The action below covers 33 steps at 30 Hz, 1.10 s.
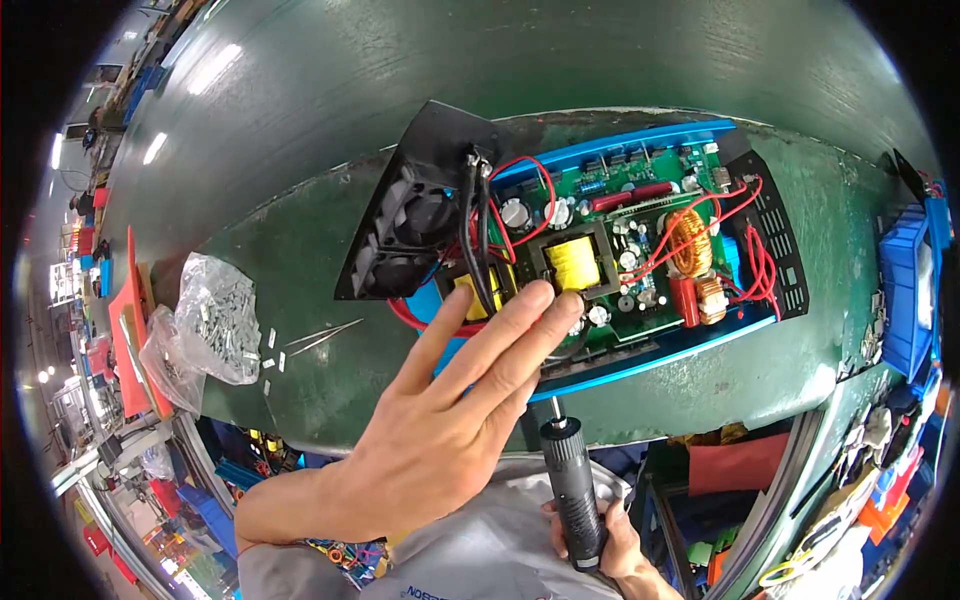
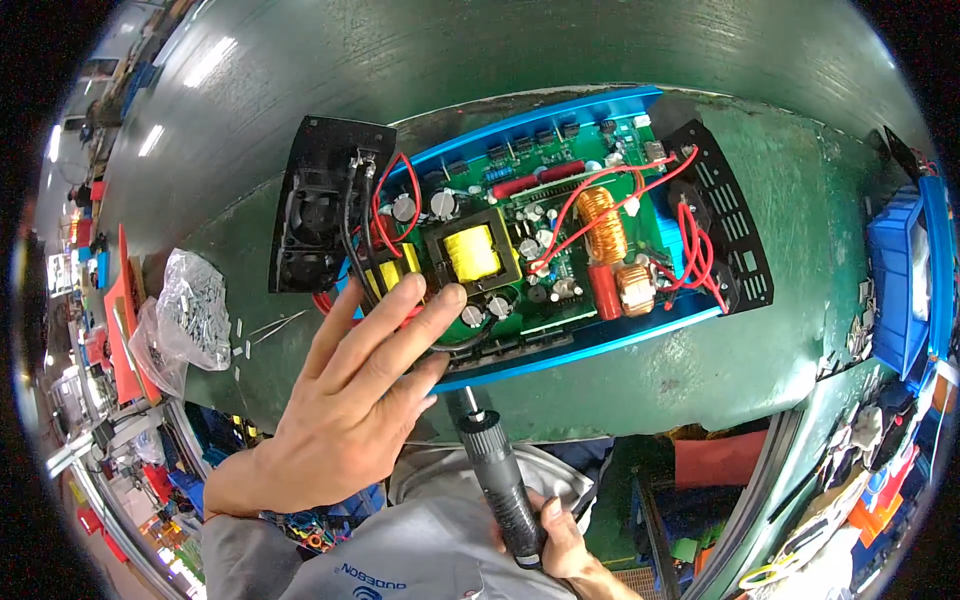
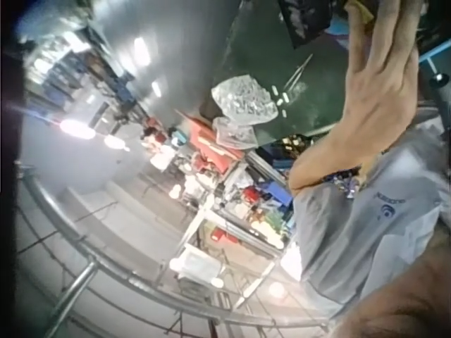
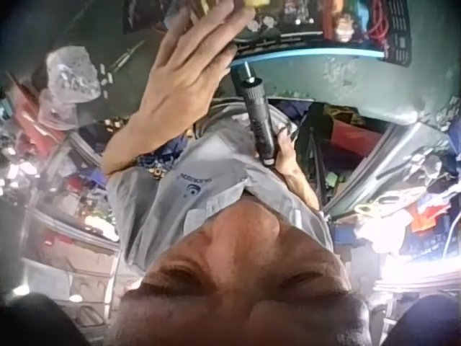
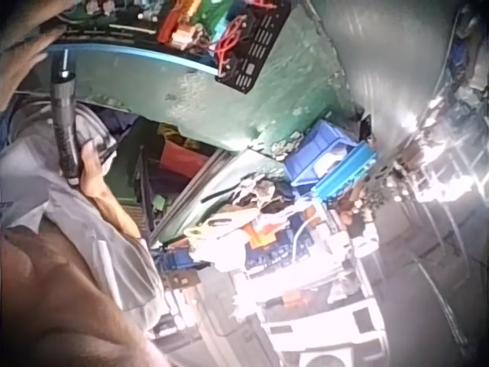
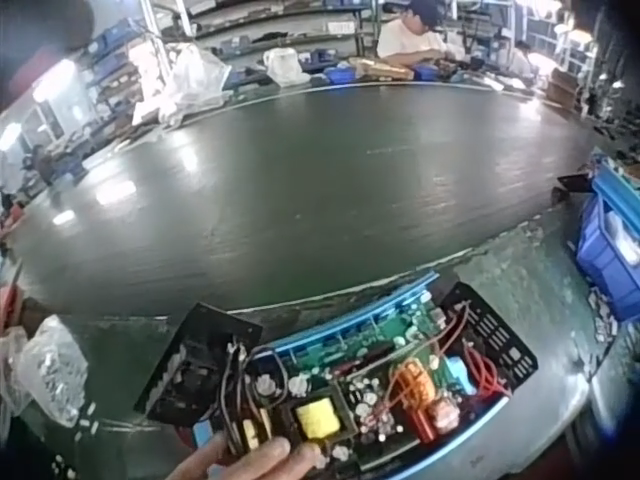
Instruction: Assembling power inverters by installing circuit boards and cooling fans into blue metal casings using an electric screwdriver.
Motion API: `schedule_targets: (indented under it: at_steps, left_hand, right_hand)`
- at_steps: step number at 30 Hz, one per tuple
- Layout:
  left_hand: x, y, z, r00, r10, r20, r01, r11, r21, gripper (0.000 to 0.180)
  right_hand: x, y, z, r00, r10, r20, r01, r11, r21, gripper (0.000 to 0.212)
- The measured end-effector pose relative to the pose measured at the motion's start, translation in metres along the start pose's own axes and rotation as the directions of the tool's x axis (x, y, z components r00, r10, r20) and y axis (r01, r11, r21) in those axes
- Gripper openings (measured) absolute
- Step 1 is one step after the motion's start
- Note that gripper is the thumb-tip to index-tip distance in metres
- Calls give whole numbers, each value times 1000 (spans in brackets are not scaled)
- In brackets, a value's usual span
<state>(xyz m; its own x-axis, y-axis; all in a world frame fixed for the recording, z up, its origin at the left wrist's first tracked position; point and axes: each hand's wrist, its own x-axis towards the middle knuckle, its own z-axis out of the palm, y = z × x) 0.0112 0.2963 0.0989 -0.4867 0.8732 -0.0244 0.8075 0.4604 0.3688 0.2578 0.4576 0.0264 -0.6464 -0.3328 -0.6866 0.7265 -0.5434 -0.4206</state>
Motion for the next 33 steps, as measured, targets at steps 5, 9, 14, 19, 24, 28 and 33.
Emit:
schedule_targets:
  at_steps: [5, 9, 14, 19, 24, 28, 33]
  left_hand:
    - [0, 4, -3, 999, -44, 13, 44, 999, -6, 33]
    - [-7, 2, 1, 997, -65, -30, 66, 997, 28, 38]
    - [-36, -8, 14, 947, -72, -312, 71, 997, -15, 35]
    - [-137, -55, 17, 555, -543, -630, 603, 785, -145, 23]
    - [-191, -72, 36, 340, -754, -562, 735, 585, -341, 19]
    - [-186, -81, 44, 428, -692, -582, 779, 609, -151, 15]
    - [-202, -91, 30, 403, -748, -527, 841, 530, -109, 20]
  right_hand:
    - [8, 11, -1, 999, -29, -46, 25, 995, -93, 108]
    - [13, 16, -15, 979, 151, 139, -178, 961, 214, 104]
    - [-2, 25, -24, 952, -201, -231, 148, 962, -229, 93]
    - [0, 71, -61, 841, -369, -395, 370, 926, -78, 87]
    - [5, 53, -42, 833, -365, -415, 294, 929, -225, 85]
    - [3, 45, -26, 829, -314, -462, 242, 947, -211, 86]
    - [0, 47, -24, 916, -329, -230, 149, 810, -567, 90]
